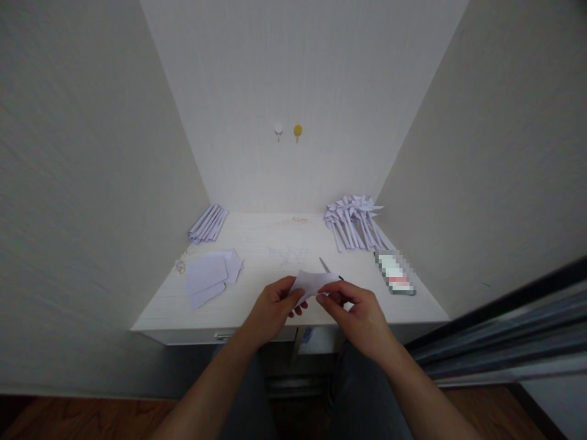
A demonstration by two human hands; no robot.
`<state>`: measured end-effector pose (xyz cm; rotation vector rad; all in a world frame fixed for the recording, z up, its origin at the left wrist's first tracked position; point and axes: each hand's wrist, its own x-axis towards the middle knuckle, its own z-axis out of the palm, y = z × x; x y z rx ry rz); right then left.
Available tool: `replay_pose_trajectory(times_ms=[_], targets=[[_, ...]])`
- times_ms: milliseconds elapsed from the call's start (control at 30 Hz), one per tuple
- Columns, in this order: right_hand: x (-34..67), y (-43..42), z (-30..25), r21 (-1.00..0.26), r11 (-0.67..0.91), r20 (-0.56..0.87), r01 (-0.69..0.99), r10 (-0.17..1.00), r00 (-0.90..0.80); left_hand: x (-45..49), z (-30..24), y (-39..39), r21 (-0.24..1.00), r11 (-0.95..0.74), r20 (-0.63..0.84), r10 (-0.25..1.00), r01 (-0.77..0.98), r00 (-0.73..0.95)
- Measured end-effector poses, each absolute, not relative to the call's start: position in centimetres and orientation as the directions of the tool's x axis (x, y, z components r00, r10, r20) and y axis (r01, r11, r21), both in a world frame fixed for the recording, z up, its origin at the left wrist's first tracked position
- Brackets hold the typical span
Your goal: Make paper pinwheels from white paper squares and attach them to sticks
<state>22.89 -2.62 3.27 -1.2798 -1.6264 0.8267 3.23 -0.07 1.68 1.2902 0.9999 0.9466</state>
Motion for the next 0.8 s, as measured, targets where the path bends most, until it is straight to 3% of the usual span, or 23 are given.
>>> replay_pose_trajectory(times_ms=[167, 400, 667, 800], targets=[[22.8, -2.7, 3.4, -0.913, 0.208, 0.198, 0.35, 0.978, -0.066, 3.0, 1.7, -0.5, 0.999, 0.043, -0.048, 0.953, 0.023, 0.298], [23.2, -2.9, 2.1, -0.965, 0.136, 0.108, 0.223, 0.985, -0.134, 2.0, 0.6, -0.6, 0.995, 0.083, -0.076, 0.989, -0.05, 0.123], [21.1, -2.2, -1.4, -0.892, 0.047, -0.035, 0.45, 0.984, -0.173, -0.3, -1.9, -2.3, 0.967, 0.25, -0.247, 0.967, -0.047, 0.056], [24.4, 2.2, -0.8, -0.714, -0.1, -0.119, 0.693, 0.993, 0.021, -1.6, -1.8, -2.0, 0.971, 0.239, -0.239, 0.968, -0.01, -0.076]])
